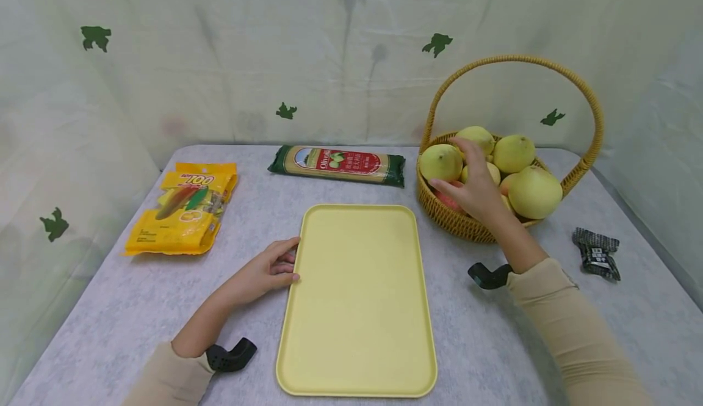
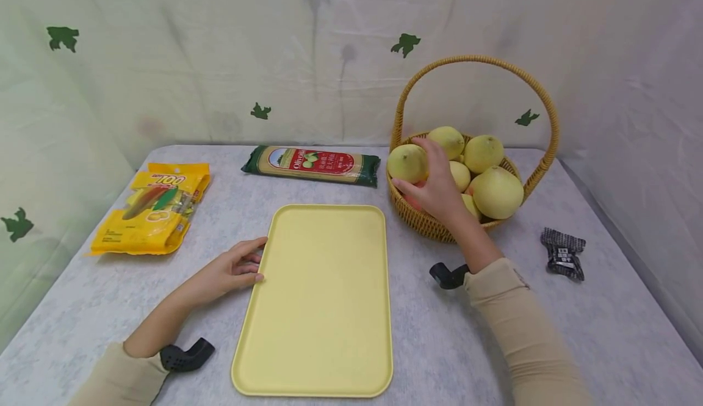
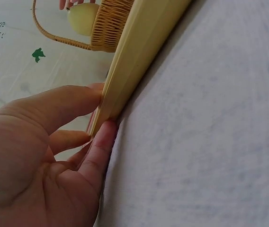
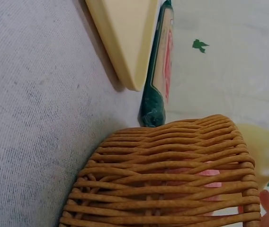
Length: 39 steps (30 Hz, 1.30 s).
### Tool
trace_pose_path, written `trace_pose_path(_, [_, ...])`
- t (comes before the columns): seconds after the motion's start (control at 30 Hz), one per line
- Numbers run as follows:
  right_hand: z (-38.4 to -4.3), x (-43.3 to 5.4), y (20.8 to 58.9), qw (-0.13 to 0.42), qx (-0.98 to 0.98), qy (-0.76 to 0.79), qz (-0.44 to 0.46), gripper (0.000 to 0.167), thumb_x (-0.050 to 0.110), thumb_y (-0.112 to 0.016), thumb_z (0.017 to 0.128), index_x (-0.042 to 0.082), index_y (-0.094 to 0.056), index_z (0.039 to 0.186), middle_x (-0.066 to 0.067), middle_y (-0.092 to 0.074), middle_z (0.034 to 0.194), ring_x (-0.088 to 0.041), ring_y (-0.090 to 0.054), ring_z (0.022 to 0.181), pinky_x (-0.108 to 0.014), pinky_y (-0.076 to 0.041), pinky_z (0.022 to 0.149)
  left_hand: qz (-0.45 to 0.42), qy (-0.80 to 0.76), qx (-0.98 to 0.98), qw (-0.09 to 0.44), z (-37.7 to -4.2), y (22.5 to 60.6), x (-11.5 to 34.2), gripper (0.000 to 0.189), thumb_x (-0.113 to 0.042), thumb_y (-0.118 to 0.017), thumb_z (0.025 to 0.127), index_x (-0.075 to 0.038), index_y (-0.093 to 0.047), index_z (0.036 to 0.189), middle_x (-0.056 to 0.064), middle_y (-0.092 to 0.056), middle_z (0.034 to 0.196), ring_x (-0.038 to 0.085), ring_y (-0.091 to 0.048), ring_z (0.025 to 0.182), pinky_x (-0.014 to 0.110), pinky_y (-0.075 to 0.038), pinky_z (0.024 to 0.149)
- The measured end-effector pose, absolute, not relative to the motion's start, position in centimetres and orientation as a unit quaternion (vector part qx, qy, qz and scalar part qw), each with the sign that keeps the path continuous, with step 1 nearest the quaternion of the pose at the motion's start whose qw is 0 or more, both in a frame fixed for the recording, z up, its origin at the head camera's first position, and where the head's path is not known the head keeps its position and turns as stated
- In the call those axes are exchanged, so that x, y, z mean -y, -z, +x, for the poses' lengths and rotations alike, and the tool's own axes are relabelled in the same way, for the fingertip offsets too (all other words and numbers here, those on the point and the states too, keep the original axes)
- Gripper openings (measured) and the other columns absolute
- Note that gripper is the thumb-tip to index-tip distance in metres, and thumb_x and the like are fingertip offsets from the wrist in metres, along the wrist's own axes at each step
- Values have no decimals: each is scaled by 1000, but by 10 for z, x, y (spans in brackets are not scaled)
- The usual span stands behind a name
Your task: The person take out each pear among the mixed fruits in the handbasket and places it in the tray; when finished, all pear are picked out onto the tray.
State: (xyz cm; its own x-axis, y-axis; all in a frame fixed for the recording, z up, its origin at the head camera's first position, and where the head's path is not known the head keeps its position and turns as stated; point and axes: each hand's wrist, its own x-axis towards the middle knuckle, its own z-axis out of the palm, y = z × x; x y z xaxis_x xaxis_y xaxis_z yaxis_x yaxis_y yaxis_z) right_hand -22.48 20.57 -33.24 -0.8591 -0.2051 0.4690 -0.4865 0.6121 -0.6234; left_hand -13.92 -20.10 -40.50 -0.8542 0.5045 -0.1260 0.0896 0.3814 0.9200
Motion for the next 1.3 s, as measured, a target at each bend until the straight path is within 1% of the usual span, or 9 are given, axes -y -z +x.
trace_pose_path(0.2, [-231,-203,336,152,876,-424,169,73,18,-73,77,6,-32,136,-13,-28,136,-27,-27,123,-49,-26,97,180,-532,-803,201,-140,407,201,77,-21,-67,82,-7,-23,142,13,-35,122,25,-45,105,23,-42,85])
trace_pose_path(0.4, [-238,-202,341,125,868,-459,142,66,16,-70,79,5,-35,134,-14,-28,137,-28,-27,124,-48,-24,98,175,-533,-802,205,-138,407,200,76,-20,-67,82,-6,-22,142,13,-34,122,25,-45,105,23,-42,84])
trace_pose_path(0.6, [-241,-201,342,91,872,-469,108,70,18,-70,79,10,-31,137,-12,-25,139,-29,-27,124,-49,-25,97,172,-528,-806,205,-138,408,200,76,-22,-67,82,-7,-23,142,13,-34,124,25,-44,105,23,-42,85])
trace_pose_path(0.8, [-241,-199,342,110,865,-480,93,70,17,-73,76,8,-35,135,-11,-31,136,-28,-32,121,-46,-29,95,168,-530,-805,208,-139,407,200,75,-22,-66,82,-9,-23,143,13,-34,125,25,-44,106,23,-41,86])
trace_pose_path(0.93, [-235,-198,339,130,853,-498,83,71,19,-74,75,10,-37,134,-8,-33,135,-25,-36,117,-44,-35,91,171,-531,-803,209,-138,407,200,75,-21,-66,83,-8,-23,143,13,-34,123,25,-44,106,23,-41,86])
trace_pose_path(1.1, [-220,-186,324,154,825,-533,103,70,19,-75,74,12,-38,133,-4,-35,131,-20,-42,104,-31,-43,78,174,-533,-802,205,-139,406,201,76,-22,-67,82,-8,-23,142,13,-35,123,25,-43,106,23,-41,85])
trace_pose_path(1.13, [-216,-182,320,152,817,-545,113,69,18,-74,75,12,-38,133,-5,-36,129,-21,-44,100,-28,-45,73,173,-533,-803,204,-140,406,201,76,-22,-67,82,-8,-24,142,13,-35,123,25,-43,106,23,-41,85])
trace_pose_path(1.17, [-210,-175,314,149,812,-551,123,68,15,-74,75,10,-37,133,-6,-36,129,-21,-44,99,-26,-45,72,173,-533,-803,204,-140,406,201,76,-22,-67,82,-8,-24,142,13,-35,123,25,-43,106,23,-41,85])
trace_pose_path(1.3, [-193,-146,301,127,796,-568,165,65,8,-73,75,3,-37,129,-11,-38,124,-24,-48,94,-26,-47,71,172,-536,-801,204,-140,406,202,74,-21,-67,82,-9,-24,142,13,-35,123,25,-43,106,23,-41,86])
